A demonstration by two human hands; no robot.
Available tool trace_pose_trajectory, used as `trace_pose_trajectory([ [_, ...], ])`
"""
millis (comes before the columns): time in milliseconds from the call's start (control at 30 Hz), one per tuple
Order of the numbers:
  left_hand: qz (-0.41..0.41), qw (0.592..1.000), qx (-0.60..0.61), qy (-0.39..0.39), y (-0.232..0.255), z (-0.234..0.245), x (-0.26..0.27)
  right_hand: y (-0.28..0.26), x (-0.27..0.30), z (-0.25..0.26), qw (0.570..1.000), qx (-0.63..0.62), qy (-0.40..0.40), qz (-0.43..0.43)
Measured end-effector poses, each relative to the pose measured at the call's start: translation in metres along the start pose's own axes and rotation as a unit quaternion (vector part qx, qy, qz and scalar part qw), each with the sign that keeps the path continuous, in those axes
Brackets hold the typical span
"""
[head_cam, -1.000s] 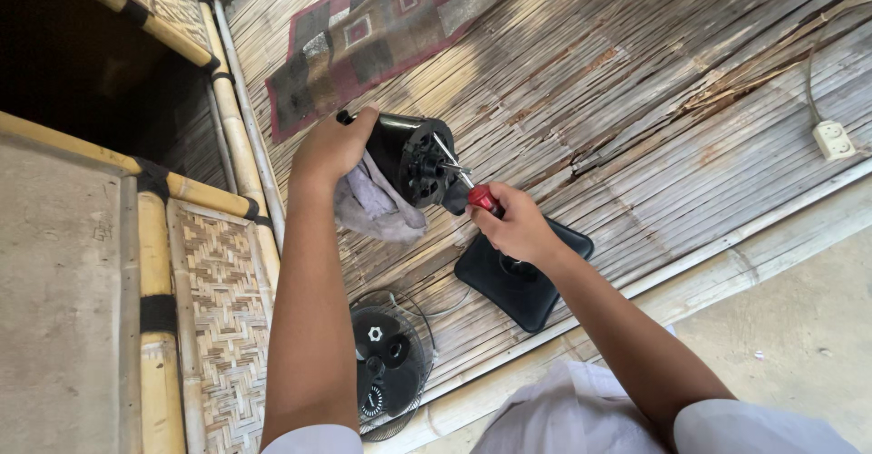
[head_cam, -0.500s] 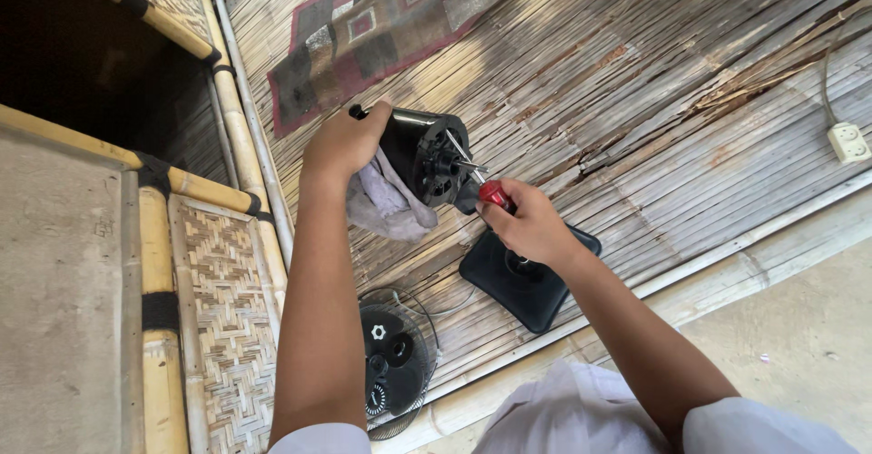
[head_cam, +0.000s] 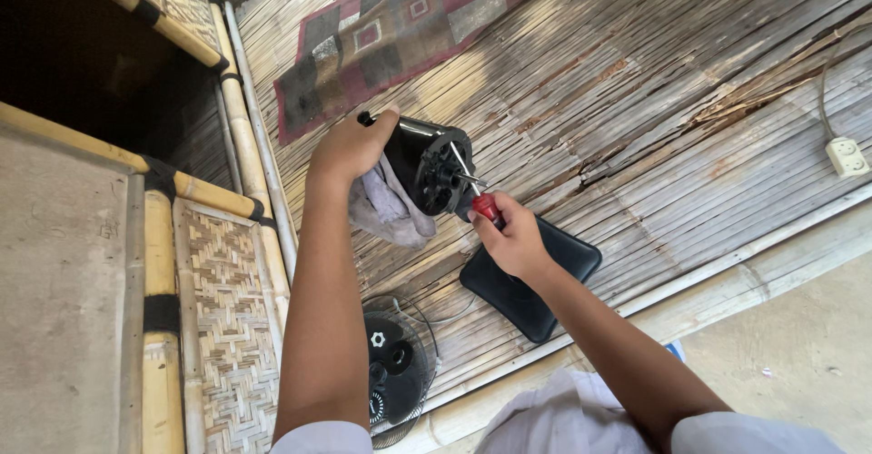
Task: The person uses a screwdriver to tighten screws on the motor housing of a standing fan. They rotate the motor housing to access different screws and wipe the surface with a cloth during the process.
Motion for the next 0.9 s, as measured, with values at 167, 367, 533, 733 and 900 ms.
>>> trace_pose_trajectory([
  [167,-0.006,1.0,-0.014,0.011,-0.003,0.001,0.002,0.018,0.003,-0.02,0.998,-0.045,0.038,0.038],
  [367,0.004,1.0,-0.003,0.005,-0.003,-0.002,0.005,0.02,0.0,-0.03,0.995,-0.058,0.063,0.059],
  [533,-0.01,0.999,0.017,0.031,-0.011,-0.002,-0.002,0.022,-0.008,0.003,0.985,-0.049,-0.131,-0.097],
  [733,-0.018,0.999,0.019,0.04,-0.002,-0.012,-0.003,0.019,-0.011,0.098,0.991,0.047,-0.102,-0.069],
  [900,-0.017,0.998,0.027,0.048,0.02,-0.015,0.012,-0.052,-0.05,0.109,0.987,0.054,-0.049,0.144],
])
Point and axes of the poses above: each hand's wrist, its own x-axis away from the middle knuckle, its own z-axis out of the back of the hand, y = z × x, the point moved 7 cm from there along -x, towards the middle knuckle, and after that the axes turned 9 degrees about x, right-handed, at the moved point
